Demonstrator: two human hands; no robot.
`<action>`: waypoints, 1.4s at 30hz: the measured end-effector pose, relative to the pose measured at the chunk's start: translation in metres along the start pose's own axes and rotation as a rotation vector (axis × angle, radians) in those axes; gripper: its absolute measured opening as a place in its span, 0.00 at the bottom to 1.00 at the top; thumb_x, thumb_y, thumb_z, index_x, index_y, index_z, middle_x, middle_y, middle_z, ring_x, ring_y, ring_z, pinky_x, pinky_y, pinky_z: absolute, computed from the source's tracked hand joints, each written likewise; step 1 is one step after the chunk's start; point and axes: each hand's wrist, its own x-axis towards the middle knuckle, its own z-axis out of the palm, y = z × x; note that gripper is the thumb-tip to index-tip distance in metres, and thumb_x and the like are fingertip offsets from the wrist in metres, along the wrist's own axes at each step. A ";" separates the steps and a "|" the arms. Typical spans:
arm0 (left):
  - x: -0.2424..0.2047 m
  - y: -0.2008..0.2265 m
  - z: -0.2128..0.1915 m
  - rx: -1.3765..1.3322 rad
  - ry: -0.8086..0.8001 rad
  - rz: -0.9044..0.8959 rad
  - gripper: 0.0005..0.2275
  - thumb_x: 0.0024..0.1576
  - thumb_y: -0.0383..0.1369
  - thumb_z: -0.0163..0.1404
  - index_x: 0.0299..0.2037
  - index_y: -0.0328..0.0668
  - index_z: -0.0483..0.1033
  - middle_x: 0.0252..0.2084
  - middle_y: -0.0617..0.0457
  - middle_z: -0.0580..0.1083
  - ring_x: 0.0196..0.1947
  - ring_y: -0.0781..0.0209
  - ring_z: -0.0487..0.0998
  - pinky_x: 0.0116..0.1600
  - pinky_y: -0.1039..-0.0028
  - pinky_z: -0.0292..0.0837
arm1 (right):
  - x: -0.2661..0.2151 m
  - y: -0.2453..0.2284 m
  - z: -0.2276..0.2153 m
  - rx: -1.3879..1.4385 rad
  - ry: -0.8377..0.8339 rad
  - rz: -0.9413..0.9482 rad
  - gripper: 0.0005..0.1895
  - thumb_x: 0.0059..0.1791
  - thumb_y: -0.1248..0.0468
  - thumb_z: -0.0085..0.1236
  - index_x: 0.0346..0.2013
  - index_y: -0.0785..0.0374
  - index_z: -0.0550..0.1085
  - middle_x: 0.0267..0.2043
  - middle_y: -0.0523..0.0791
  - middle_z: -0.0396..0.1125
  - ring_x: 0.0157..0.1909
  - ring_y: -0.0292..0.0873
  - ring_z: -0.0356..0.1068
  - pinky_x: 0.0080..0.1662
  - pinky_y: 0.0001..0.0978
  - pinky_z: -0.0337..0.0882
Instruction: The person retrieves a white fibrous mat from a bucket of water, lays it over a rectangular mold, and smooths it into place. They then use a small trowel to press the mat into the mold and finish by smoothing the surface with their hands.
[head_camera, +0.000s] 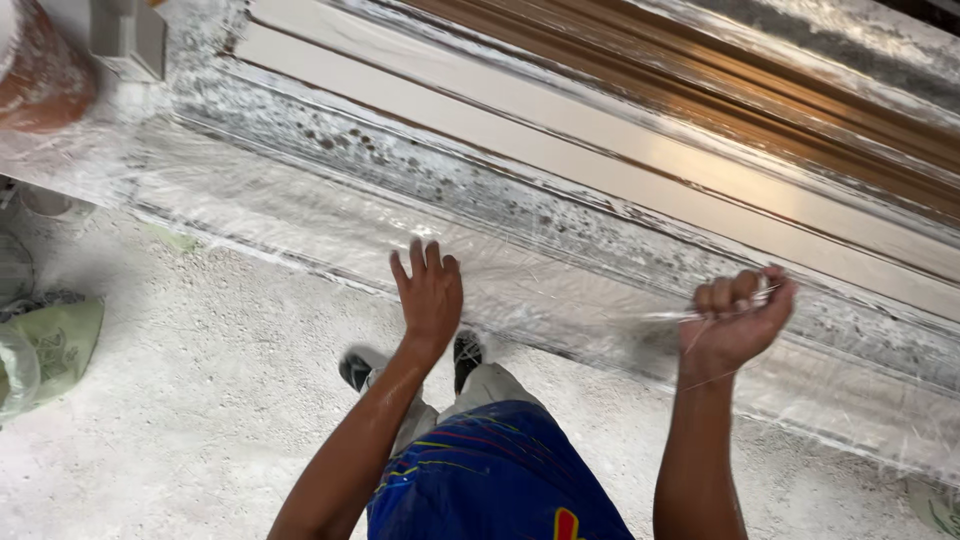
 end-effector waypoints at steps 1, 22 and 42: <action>0.006 -0.003 -0.005 0.019 0.052 -0.012 0.17 0.62 0.39 0.45 0.53 0.33 0.73 0.60 0.36 0.68 0.65 0.36 0.63 0.66 0.38 0.51 | -0.010 0.014 0.018 -0.034 -0.018 0.026 0.16 0.62 0.51 0.37 0.39 0.55 0.68 0.22 0.36 0.48 0.20 0.30 0.45 0.21 0.25 0.50; 0.030 -0.183 -0.088 -0.694 -0.110 0.359 0.21 0.64 0.39 0.47 0.61 0.29 0.67 0.62 0.34 0.68 0.62 0.39 0.67 0.62 0.45 0.62 | -0.154 0.151 0.244 0.209 -0.108 0.197 0.20 0.64 0.54 0.33 0.31 0.57 0.63 0.31 0.45 0.62 0.36 0.40 0.64 0.50 0.39 0.73; 0.111 -0.420 -0.045 -0.339 0.060 -0.008 0.21 0.68 0.30 0.44 0.67 0.20 0.62 0.64 0.23 0.64 0.63 0.30 0.67 0.66 0.53 0.63 | -0.187 0.314 0.344 -1.492 -1.180 -0.310 0.17 0.62 0.60 0.31 0.51 0.61 0.70 0.55 0.53 0.68 0.56 0.52 0.70 0.59 0.50 0.72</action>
